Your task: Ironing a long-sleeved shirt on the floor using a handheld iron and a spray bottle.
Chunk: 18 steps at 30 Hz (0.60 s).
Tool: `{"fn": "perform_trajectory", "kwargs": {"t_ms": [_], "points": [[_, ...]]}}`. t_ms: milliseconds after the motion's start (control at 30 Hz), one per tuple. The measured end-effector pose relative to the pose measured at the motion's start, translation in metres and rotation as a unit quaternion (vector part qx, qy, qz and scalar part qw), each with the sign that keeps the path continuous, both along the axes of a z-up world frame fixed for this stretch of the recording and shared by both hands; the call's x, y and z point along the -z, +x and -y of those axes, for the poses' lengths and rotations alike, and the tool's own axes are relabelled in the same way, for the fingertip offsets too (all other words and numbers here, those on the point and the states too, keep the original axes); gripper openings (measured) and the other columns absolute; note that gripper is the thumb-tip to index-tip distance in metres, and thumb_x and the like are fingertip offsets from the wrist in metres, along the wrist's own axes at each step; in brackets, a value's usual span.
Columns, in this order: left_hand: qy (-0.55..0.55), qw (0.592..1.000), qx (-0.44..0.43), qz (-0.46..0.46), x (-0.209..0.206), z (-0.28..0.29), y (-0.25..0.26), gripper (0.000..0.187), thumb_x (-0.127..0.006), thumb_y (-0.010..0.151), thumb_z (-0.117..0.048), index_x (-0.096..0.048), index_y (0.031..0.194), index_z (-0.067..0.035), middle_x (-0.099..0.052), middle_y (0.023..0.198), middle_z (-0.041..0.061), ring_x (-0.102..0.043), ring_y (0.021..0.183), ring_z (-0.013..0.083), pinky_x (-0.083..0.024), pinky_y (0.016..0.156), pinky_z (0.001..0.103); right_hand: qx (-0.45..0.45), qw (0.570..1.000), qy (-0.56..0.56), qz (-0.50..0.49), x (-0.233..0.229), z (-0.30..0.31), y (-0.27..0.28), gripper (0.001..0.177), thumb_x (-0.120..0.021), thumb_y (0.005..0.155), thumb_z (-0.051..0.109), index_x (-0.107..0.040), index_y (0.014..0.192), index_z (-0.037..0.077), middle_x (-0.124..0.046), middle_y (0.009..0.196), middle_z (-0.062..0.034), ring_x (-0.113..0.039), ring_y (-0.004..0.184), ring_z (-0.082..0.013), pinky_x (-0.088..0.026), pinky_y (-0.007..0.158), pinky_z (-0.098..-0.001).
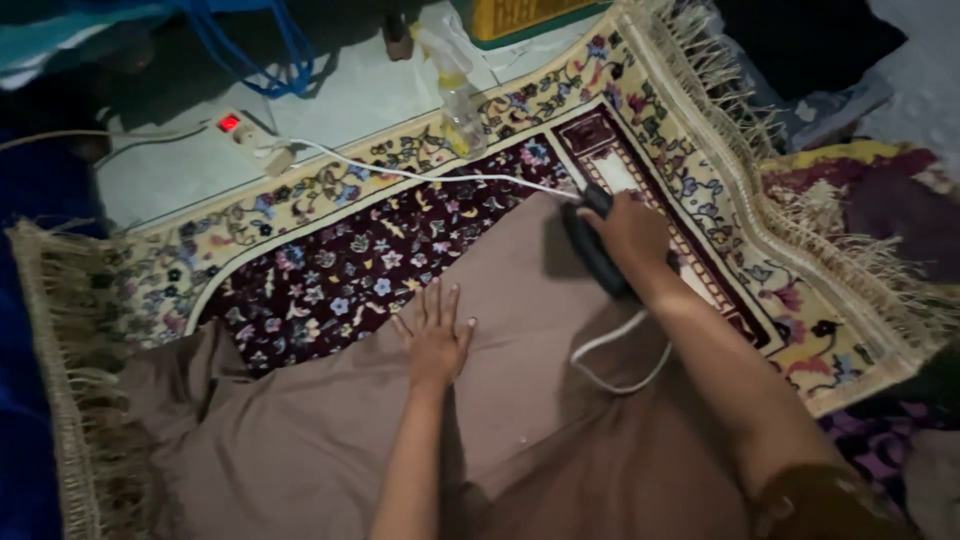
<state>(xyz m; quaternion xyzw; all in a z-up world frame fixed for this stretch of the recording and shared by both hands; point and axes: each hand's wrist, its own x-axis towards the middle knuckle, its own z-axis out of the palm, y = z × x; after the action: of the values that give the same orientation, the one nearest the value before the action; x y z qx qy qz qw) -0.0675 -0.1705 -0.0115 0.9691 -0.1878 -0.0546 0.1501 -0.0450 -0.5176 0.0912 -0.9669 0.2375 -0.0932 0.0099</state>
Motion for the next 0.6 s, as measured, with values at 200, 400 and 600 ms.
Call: {"fn": "perform_trajectory", "kwargs": {"t_ms": [200, 400, 600], "points": [[-0.005, 1.000, -0.006, 0.008, -0.008, -0.001, 0.000, 0.070, -0.049, 0.098, -0.056, -0.030, 0.160, -0.032, -0.015, 0.171, -0.001, -0.012, 0.157, 0.0271, -0.010, 0.116, 0.075, 0.001, 0.996, -0.063, 0.056, 0.027, 0.029, 0.047, 0.068, -0.072, 0.084, 0.073, -0.070, 0.090, 0.005, -0.072, 0.073, -0.0170, -0.072, 0.068, -0.0361, -0.058, 0.062, -0.0467], [-0.005, 1.000, -0.003, 0.004, -0.009, -0.001, 0.005, 0.072, -0.048, 0.096, -0.057, -0.028, 0.160, -0.032, -0.013, 0.171, -0.001, -0.010, 0.156, 0.0298, -0.010, 0.115, 0.074, 0.002, 0.997, -0.045, 0.069, 0.041, 0.045, 0.030, 0.068, -0.073, 0.086, 0.072, -0.070, 0.088, 0.004, -0.072, 0.076, -0.0177, -0.072, 0.069, -0.0372, -0.057, 0.060, -0.0481], [-0.001, 1.000, -0.001, 0.004, -0.010, -0.002, 0.004, 0.071, -0.049, 0.098, -0.057, -0.028, 0.160, -0.032, -0.013, 0.171, -0.001, -0.010, 0.157, 0.0283, -0.009, 0.117, 0.074, -0.008, 0.999, -0.035, 0.039, 0.015, 0.047, -0.004, 0.066, -0.072, 0.086, 0.072, -0.068, 0.089, 0.006, -0.070, 0.071, -0.0183, -0.071, 0.066, -0.0383, -0.057, 0.059, -0.0478]]}}
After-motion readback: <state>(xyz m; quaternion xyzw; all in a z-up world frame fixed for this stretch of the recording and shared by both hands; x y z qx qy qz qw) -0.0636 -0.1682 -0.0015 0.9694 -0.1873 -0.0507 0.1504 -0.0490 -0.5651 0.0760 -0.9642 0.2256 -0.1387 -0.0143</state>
